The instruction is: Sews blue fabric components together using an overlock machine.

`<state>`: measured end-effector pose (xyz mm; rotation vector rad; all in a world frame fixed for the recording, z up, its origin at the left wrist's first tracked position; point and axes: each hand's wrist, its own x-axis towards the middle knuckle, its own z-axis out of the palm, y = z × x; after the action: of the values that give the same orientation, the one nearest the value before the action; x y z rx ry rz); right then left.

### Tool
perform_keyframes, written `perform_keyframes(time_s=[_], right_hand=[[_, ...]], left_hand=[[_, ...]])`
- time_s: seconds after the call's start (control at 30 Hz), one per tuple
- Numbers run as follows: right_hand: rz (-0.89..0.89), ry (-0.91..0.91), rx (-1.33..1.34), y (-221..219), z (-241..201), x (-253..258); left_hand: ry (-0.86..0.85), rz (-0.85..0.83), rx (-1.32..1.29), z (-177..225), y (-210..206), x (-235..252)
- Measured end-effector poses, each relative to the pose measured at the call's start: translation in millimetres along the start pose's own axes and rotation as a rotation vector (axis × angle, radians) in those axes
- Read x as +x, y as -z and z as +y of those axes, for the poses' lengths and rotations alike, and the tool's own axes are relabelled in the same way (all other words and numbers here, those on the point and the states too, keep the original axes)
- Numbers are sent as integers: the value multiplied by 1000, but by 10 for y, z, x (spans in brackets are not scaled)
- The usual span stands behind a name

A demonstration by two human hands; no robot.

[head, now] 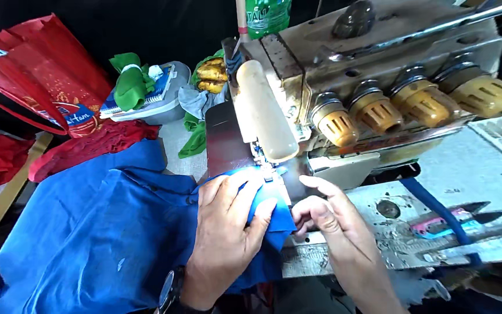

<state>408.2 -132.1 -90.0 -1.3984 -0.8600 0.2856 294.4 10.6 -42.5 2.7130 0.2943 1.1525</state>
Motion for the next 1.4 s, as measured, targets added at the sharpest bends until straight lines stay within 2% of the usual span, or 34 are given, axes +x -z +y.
perform_keyframes(time_s=[0.23,0.37,0.53,0.67,0.9,1.2,1.4], right_hand=[[87,51,58,-186,-92,-82],[90,-21,131,-192,-155,-111],[97,-67,174,-177,-150,-126],[108,-40,143,-149,-139,-133],[137,22,53,-194,-123,-125],[155,-96,-31,-196,-301,196],[157,-79,20,-212,-301,346]], left_hand=[[23,-35,-6,-13,-2,-4],[18,-95,23,53,80,-27],[93,-30,210,198,-4,-260],[149,-13,167,207,-32,-319],[132,29,162,179,-114,-316],[169,-82,51,70,-13,-49],[184,-177,19,-126,52,236]])
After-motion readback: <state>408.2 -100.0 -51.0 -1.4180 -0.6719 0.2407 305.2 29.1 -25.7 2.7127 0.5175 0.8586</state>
